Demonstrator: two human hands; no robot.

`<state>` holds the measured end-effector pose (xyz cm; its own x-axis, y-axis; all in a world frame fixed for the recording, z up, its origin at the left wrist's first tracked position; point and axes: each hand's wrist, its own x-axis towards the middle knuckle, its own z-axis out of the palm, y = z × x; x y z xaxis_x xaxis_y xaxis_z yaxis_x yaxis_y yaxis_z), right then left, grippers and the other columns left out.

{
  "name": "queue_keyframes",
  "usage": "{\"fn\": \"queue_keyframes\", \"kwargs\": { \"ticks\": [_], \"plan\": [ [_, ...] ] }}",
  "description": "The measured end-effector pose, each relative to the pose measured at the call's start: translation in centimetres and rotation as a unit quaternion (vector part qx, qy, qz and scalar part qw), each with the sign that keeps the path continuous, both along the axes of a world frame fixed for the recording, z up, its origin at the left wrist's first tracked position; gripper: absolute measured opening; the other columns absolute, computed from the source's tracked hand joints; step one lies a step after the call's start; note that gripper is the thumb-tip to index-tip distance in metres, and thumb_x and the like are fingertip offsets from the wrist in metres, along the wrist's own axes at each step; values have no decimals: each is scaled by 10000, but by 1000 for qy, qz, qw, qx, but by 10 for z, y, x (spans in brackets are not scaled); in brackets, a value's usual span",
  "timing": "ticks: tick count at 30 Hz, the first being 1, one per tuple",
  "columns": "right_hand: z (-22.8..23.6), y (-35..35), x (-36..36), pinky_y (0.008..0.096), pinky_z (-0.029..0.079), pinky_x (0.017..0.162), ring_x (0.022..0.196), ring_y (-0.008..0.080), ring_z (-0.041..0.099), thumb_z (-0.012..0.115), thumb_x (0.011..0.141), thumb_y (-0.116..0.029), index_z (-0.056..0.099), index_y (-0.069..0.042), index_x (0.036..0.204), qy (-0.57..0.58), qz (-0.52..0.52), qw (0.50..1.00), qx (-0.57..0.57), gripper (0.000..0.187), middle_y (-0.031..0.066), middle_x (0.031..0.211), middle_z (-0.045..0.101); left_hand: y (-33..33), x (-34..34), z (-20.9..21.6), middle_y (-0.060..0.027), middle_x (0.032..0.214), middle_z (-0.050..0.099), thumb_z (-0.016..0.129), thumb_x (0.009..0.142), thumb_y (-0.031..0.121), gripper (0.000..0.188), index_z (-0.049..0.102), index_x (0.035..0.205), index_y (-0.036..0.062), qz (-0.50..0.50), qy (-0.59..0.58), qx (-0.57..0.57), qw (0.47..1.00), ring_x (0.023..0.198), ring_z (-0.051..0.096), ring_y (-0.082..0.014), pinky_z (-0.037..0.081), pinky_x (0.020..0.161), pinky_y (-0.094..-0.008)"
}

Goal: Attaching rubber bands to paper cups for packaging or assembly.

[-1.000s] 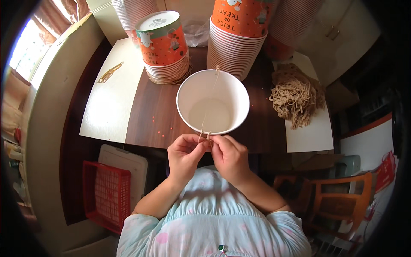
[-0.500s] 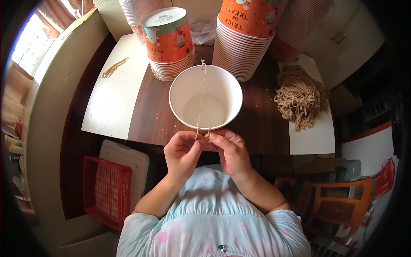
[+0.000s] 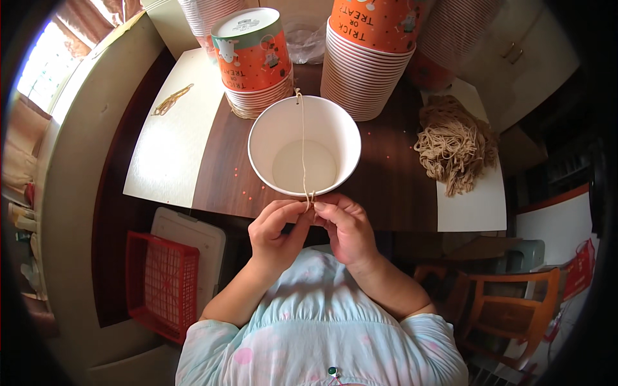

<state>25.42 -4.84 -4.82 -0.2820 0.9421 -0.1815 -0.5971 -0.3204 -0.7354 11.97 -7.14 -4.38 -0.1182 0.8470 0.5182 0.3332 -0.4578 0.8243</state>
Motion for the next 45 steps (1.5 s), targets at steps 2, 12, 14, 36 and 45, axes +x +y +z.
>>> {"fn": "queue_keyframes", "kwargs": {
  "ticks": [2, 12, 14, 36, 45],
  "plan": [
    [-1, 0, 1, 290, 511, 777, 826, 129, 626, 549, 898, -107, 662, -23, 978, -11, 14, 1000, -1, 161, 70, 938, 680, 2, -3, -1, -121, 877, 662, 667, 746, -109, 189, 651, 915, -25, 0, 25, 20, 999, 746, 663, -175, 533, 654, -254],
    [-1, 6, 6, 233, 470, 699, 741, 100, 576, 562, 907, -123, 662, -26, 970, 4, 20, 997, -72, 153, 42, 865, 663, -4, -9, -9, -107, 843, 691, 646, 788, -89, 154, 648, 928, -22, -14, -60, -59, 996, 766, 681, -172, 531, 681, -242],
    [-3, 11, 13, 224, 470, 678, 728, 97, 571, 558, 920, -137, 644, -20, 999, -4, 31, 997, -69, 165, 45, 874, 658, -3, -13, -7, -97, 830, 698, 638, 815, -78, 123, 652, 928, -30, 4, -53, -73, 996, 759, 676, -140, 523, 692, -228],
    [23, 26, 20, 357, 387, 665, 709, 210, 512, 695, 691, -35, 607, -74, 909, -526, -119, 561, 628, 238, 39, 886, 550, 5, -11, 0, -19, 763, 626, 666, 804, -74, 80, 658, 870, -29, -27, -153, -107, 982, 655, 520, -37, 418, 576, -177],
    [15, 28, 25, 349, 394, 658, 732, 214, 510, 709, 695, -38, 614, -67, 939, -567, -159, 542, 599, 263, 50, 929, 567, 4, -15, 6, -86, 762, 635, 688, 794, -46, 82, 643, 860, -28, -36, -77, -81, 993, 629, 605, -111, 478, 553, -227]
  ]
}}
